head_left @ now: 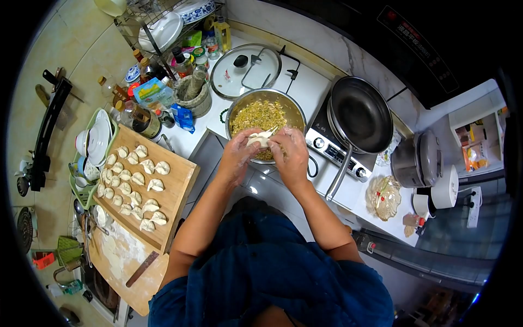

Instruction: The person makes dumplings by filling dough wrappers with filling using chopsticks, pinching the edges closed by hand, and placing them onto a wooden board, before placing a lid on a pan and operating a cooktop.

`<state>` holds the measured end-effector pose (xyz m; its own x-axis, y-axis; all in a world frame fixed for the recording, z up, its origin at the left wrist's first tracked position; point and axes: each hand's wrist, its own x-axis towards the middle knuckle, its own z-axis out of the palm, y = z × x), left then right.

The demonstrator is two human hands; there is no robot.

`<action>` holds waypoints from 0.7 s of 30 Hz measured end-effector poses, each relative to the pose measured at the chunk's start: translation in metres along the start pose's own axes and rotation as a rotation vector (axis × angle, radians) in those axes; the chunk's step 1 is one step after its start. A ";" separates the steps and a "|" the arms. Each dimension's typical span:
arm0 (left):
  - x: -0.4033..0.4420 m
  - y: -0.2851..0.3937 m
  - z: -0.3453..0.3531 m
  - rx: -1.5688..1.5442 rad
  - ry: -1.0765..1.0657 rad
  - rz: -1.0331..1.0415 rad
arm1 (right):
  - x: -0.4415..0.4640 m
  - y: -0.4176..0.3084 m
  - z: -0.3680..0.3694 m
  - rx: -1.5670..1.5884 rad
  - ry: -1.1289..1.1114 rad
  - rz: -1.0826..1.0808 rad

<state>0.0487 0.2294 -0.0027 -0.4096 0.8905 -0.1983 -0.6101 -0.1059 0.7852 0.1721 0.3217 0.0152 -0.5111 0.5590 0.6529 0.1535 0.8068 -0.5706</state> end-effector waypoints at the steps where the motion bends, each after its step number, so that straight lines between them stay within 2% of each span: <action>1: -0.002 0.002 0.002 0.000 -0.002 0.003 | 0.000 -0.001 0.001 0.018 0.026 0.016; 4: -0.004 0.002 0.004 -0.009 -0.012 0.015 | 0.003 -0.021 -0.004 0.208 0.042 0.358; 7: -0.004 0.001 0.004 -0.013 -0.017 0.022 | -0.003 -0.014 -0.002 0.228 0.009 0.329; 10: -0.005 -0.002 0.004 -0.010 -0.005 0.038 | -0.008 -0.006 0.000 0.086 0.049 0.149; 16: -0.008 -0.003 0.005 -0.005 0.007 0.050 | -0.012 -0.007 -0.004 0.041 0.075 0.027; 21: -0.010 -0.002 0.004 0.045 0.010 0.067 | -0.004 -0.015 -0.006 0.097 0.053 0.097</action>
<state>0.0572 0.2222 0.0000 -0.4555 0.8774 -0.1506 -0.5503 -0.1446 0.8223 0.1775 0.3085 0.0238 -0.4520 0.6451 0.6161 0.1165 0.7274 -0.6762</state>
